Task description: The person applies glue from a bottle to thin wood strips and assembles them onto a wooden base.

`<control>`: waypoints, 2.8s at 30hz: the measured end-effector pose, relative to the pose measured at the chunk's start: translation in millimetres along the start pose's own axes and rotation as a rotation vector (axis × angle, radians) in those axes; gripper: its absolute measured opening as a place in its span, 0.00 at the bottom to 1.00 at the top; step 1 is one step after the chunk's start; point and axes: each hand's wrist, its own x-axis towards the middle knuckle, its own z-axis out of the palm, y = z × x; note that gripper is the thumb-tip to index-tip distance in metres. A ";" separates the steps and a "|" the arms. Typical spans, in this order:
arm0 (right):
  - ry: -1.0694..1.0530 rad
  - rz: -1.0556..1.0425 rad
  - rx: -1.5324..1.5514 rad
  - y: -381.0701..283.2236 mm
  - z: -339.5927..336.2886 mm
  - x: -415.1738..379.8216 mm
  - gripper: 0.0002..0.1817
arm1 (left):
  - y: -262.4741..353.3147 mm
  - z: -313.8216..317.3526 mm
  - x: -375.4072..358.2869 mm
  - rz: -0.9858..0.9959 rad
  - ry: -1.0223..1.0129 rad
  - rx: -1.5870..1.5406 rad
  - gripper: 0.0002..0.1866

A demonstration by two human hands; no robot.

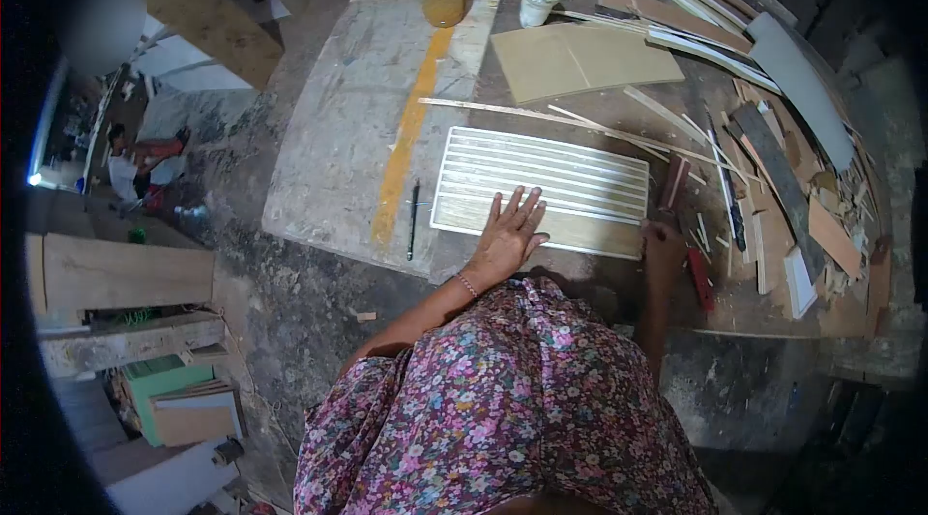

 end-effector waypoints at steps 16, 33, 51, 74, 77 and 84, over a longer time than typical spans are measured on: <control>0.081 0.008 -0.313 -26.3 -3.8 -12.1 0.12 | 3.7 -2.2 2.8 0.019 0.003 0.022 0.24; 0.036 0.003 -0.236 -2.2 3.6 -0.5 0.12 | -2.9 -3.1 -10.5 -0.061 0.015 0.086 0.29; 0.081 -0.105 -0.226 -5.7 1.2 -2.9 0.10 | -3.1 -9.7 -25.1 -0.252 -0.009 0.292 0.30; 0.079 -0.168 -0.169 8.8 0.2 -11.0 0.10 | -4.2 -3.5 -27.1 -0.237 0.008 0.325 0.32; 0.040 -0.151 -0.129 12.4 -0.4 -10.4 0.11 | -4.1 -3.2 -26.5 -0.233 0.013 0.324 0.32; 0.051 -0.131 -0.113 33.0 8.0 -4.7 0.10 | -2.3 -5.0 -26.1 -0.263 -0.042 0.290 0.33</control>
